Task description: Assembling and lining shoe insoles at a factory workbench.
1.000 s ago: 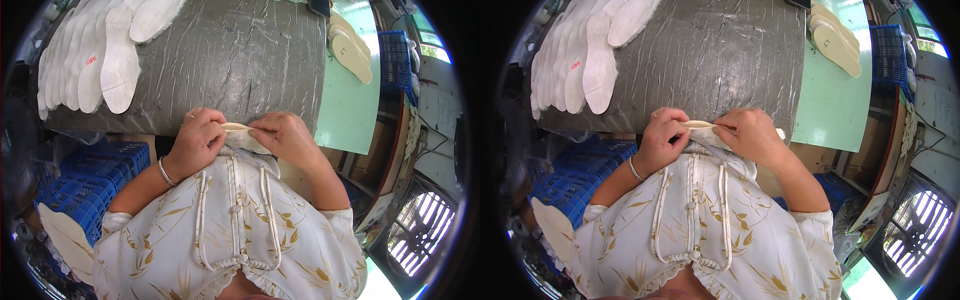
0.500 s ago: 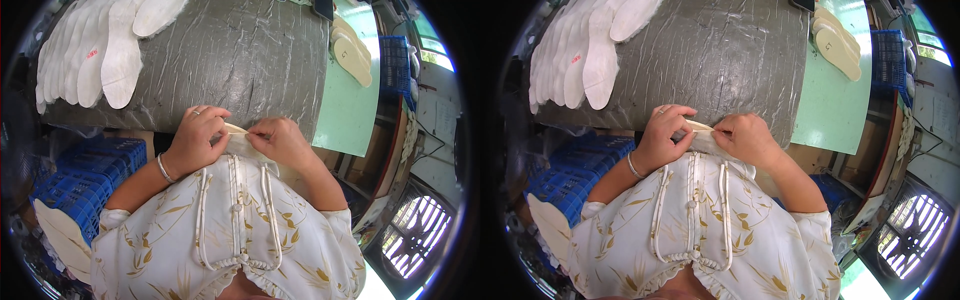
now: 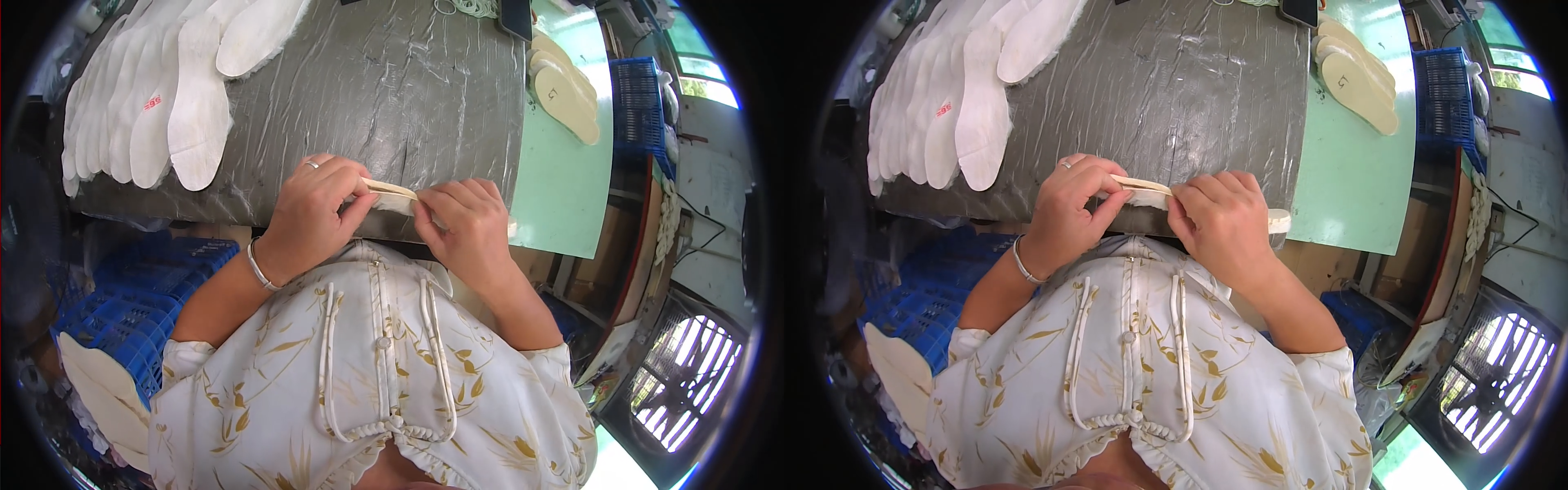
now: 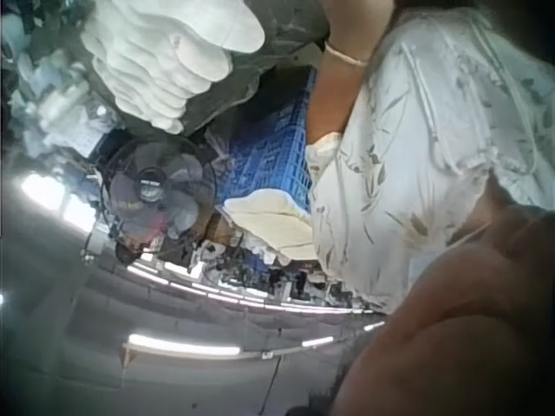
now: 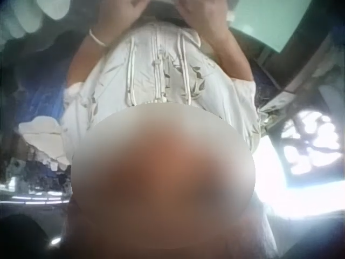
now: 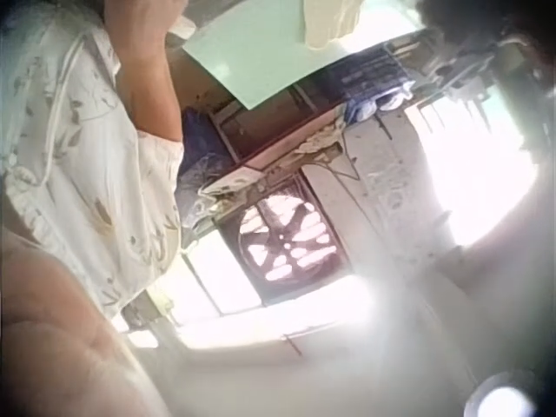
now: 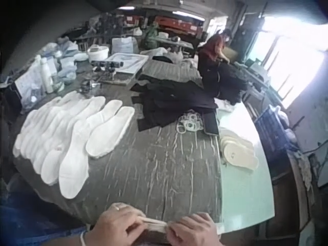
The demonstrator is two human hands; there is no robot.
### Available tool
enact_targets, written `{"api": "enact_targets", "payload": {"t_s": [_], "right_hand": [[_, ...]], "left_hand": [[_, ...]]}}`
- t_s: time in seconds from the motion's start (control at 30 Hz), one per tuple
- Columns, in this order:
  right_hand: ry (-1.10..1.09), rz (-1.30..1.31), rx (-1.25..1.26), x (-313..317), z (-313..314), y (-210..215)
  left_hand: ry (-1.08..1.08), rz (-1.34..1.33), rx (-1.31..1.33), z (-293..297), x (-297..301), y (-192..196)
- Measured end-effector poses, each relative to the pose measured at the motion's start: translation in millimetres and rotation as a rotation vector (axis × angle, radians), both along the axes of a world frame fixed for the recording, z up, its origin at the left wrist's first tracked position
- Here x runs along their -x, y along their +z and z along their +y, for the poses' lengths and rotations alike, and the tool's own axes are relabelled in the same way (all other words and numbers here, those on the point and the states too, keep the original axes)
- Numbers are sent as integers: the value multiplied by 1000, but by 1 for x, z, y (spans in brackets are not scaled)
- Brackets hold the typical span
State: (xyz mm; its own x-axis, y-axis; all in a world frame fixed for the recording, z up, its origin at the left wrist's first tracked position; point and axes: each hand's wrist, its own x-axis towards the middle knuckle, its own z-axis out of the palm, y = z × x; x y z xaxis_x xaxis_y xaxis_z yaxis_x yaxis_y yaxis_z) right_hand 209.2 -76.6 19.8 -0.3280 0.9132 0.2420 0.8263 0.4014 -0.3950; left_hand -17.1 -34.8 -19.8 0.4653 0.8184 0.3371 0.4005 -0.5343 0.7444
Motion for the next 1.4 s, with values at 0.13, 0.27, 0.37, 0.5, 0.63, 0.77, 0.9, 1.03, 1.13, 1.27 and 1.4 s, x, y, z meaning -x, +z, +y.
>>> {"api": "enact_targets", "payload": {"t_s": [0.13, 0.27, 0.37, 0.5, 0.63, 0.77, 0.9, 1.03, 1.13, 1.27, 1.4], "right_hand": [[-19, 48, 80, -2, 2, -2], [-27, 79, 70, 4, 4, -7], [-12, 54, 37, 5, 6, -9], [7, 20, 14, 6, 7, -8], [4, 27, 11, 7, 8, -8], [3, 23, -16, 8, 8, -9], [12, 9, -1, 9, 8, -6], [4, 26, -2, 11, 10, -6], [30, 66, -24, 16, 13, -9], [41, 68, -4, 17, 12, -11], [53, 77, 5, 18, 7, -15]], "left_hand": [[-7, -33, -122, 5, -3, -10], [-11, -58, -130, 5, -3, -7], [-6, -54, -149, 5, -1, -9], [-12, -32, -183, 7, 1, -10], [-10, -41, -182, 7, 2, -11], [-12, -16, -273, 6, 3, -14], [-37, 4, -308, 6, 5, -15], [-60, 31, -367, 9, 5, -16], [-94, 12, -375, 11, 2, -14], [-91, 32, -372, 12, 3, -15], [-130, 16, -360, 11, 5, -17]]}}
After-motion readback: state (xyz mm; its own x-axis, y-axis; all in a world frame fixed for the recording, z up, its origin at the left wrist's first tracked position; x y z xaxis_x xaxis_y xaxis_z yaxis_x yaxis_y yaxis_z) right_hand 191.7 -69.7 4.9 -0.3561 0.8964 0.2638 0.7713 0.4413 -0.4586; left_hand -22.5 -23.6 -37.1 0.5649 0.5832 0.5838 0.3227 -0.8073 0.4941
